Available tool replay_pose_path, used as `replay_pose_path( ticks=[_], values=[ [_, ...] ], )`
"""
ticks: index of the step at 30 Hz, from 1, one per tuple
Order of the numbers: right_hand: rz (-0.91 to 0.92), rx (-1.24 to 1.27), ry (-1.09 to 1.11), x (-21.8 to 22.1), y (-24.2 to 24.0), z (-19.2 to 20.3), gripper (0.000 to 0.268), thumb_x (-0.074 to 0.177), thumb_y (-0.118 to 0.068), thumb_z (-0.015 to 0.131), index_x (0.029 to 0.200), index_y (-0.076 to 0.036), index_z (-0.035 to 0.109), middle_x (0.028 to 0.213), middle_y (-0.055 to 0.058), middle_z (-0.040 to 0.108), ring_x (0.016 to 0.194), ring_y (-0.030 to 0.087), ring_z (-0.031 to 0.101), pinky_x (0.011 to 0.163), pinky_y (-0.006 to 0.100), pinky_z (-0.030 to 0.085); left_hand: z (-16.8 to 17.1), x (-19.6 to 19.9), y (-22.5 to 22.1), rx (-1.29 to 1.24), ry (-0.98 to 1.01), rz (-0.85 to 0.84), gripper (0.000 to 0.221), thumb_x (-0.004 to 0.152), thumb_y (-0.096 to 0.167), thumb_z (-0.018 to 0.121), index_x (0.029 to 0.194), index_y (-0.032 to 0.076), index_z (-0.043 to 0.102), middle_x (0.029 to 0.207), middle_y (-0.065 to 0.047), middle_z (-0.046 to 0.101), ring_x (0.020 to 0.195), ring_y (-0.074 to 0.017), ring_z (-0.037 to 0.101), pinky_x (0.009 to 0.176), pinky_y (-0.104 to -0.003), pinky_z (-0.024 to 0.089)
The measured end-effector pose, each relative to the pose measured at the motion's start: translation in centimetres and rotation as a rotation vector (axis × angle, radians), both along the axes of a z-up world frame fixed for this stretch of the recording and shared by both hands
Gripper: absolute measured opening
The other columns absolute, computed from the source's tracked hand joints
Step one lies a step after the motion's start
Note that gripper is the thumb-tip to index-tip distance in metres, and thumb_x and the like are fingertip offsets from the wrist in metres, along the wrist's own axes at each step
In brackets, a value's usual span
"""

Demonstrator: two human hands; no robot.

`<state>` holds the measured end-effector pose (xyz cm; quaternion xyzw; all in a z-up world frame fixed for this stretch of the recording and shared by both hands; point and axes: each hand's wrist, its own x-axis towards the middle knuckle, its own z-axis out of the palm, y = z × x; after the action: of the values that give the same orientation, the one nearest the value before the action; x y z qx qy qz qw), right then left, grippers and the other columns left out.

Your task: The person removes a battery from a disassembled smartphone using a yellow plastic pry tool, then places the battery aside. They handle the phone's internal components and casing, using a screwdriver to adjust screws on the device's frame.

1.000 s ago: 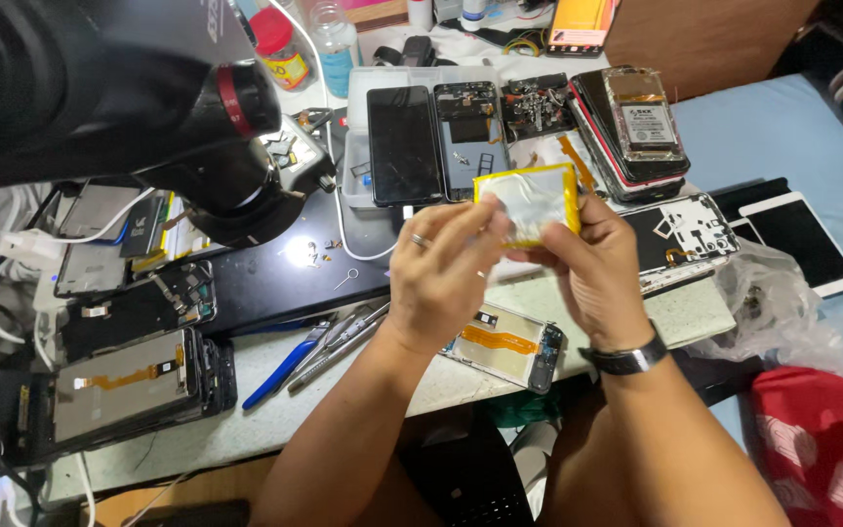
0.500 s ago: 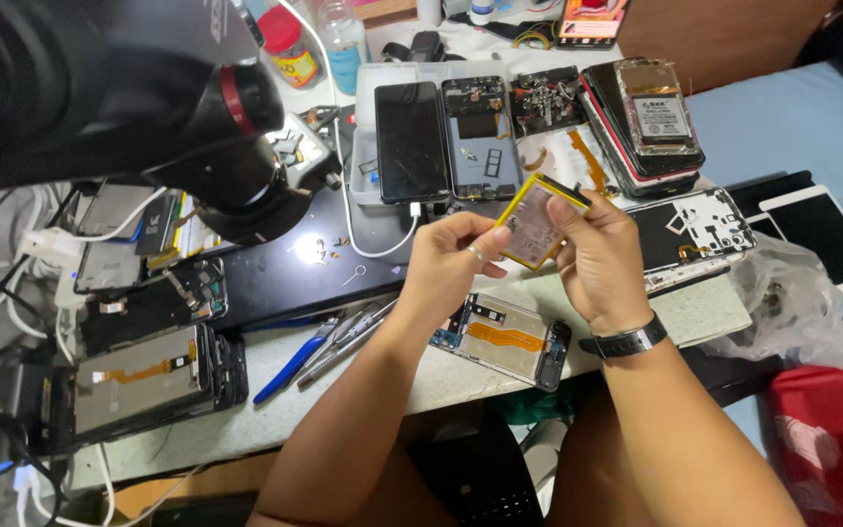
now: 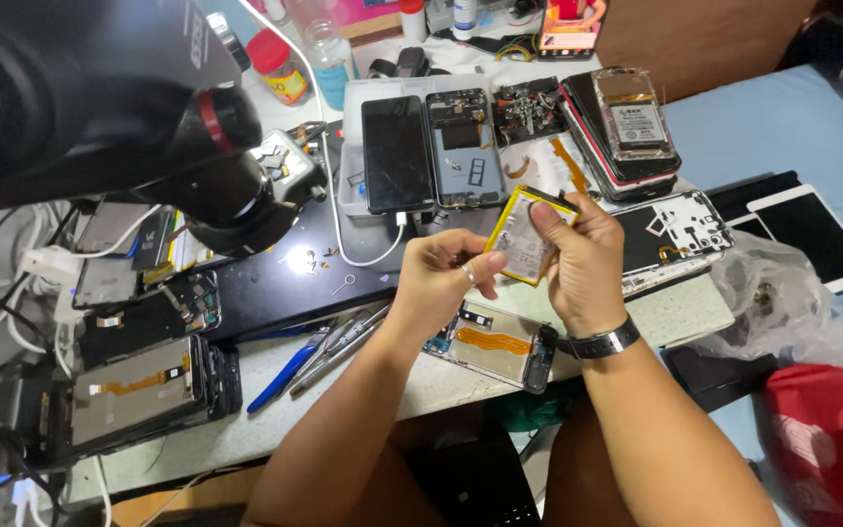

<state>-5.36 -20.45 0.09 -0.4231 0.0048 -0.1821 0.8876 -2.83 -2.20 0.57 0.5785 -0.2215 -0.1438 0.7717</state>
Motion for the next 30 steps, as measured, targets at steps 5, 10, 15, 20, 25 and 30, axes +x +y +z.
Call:
replay_pose_path(
  ticks=[5, 10, 15, 20, 25, 30],
  values=[
    [0.051, -0.139, 0.058, -0.9, -0.3, 0.8, 0.02, 0.089, -0.001, 0.08, 0.107, 0.001, 0.071, 0.101, 0.007, 0.075, 0.088, 0.011, 0.07, 0.08, 0.027, 0.056, 0.0, 0.9, 0.2, -0.039, 0.022, -0.026, 0.024, 0.091, 0.014, 0.08, 0.103, -0.006, 0.074, 0.09, -0.008, 0.075, 0.074, -0.0106, 0.068, 0.067, -0.026, 0.059],
    [0.054, -0.331, 0.071, -1.2, 0.2, 1.8, 0.03, 0.081, 0.0, 0.083, 0.108, -0.002, 0.069, 0.101, 0.004, 0.075, 0.09, 0.009, 0.07, 0.082, 0.026, 0.058, 0.1, 0.8, 0.6, 0.082, 0.043, 0.095, 0.028, 0.087, 0.018, 0.079, 0.11, 0.001, 0.075, 0.086, -0.003, 0.075, 0.071, -0.0073, 0.066, 0.06, -0.023, 0.056],
    [0.041, -0.509, 0.158, -1.4, 0.2, 2.0, 0.015, 0.086, -0.002, 0.079, 0.101, -0.003, 0.074, 0.093, 0.0, 0.075, 0.083, 0.006, 0.066, 0.077, 0.023, 0.055, 0.3, 0.1, 0.8, 0.114, -0.088, 0.102, 0.016, 0.092, 0.014, 0.081, 0.091, 0.0, 0.072, 0.079, 0.001, 0.068, 0.071, -0.005, 0.059, 0.062, -0.023, 0.05],
    [0.027, -0.531, 0.039, -1.6, 0.4, 1.3, 0.011, 0.091, -0.003, 0.08, 0.094, -0.004, 0.069, 0.088, -0.002, 0.07, 0.08, 0.004, 0.061, 0.075, 0.021, 0.05, 0.7, -0.5, 1.3, 0.166, -0.329, 0.142, 0.021, 0.092, 0.01, 0.08, 0.084, 0.0, 0.064, 0.077, 0.003, 0.055, 0.071, -0.0047, 0.048, 0.062, -0.024, 0.039],
    [0.032, -0.563, 0.05, -1.3, 0.1, 1.6, 0.013, 0.089, -0.005, 0.08, 0.091, -0.005, 0.067, 0.085, -0.004, 0.068, 0.078, 0.003, 0.059, 0.072, 0.021, 0.048, 1.7, -0.8, 1.0, 0.186, -0.433, 0.183, 0.021, 0.089, 0.009, 0.082, 0.084, 0.001, 0.063, 0.074, 0.001, 0.054, 0.067, -0.006, 0.048, 0.059, -0.026, 0.04],
    [0.145, -0.529, 0.007, -1.1, -0.3, 1.5, 0.014, 0.086, -0.009, 0.076, 0.097, -0.007, 0.069, 0.09, -0.005, 0.069, 0.081, 0.002, 0.061, 0.076, 0.019, 0.05, 1.9, -0.7, 0.8, 0.262, -0.556, 0.377, 0.024, 0.086, 0.008, 0.083, 0.081, 0.002, 0.06, 0.072, -0.005, 0.055, 0.063, -0.014, 0.05, 0.057, -0.029, 0.04]
  ],
)
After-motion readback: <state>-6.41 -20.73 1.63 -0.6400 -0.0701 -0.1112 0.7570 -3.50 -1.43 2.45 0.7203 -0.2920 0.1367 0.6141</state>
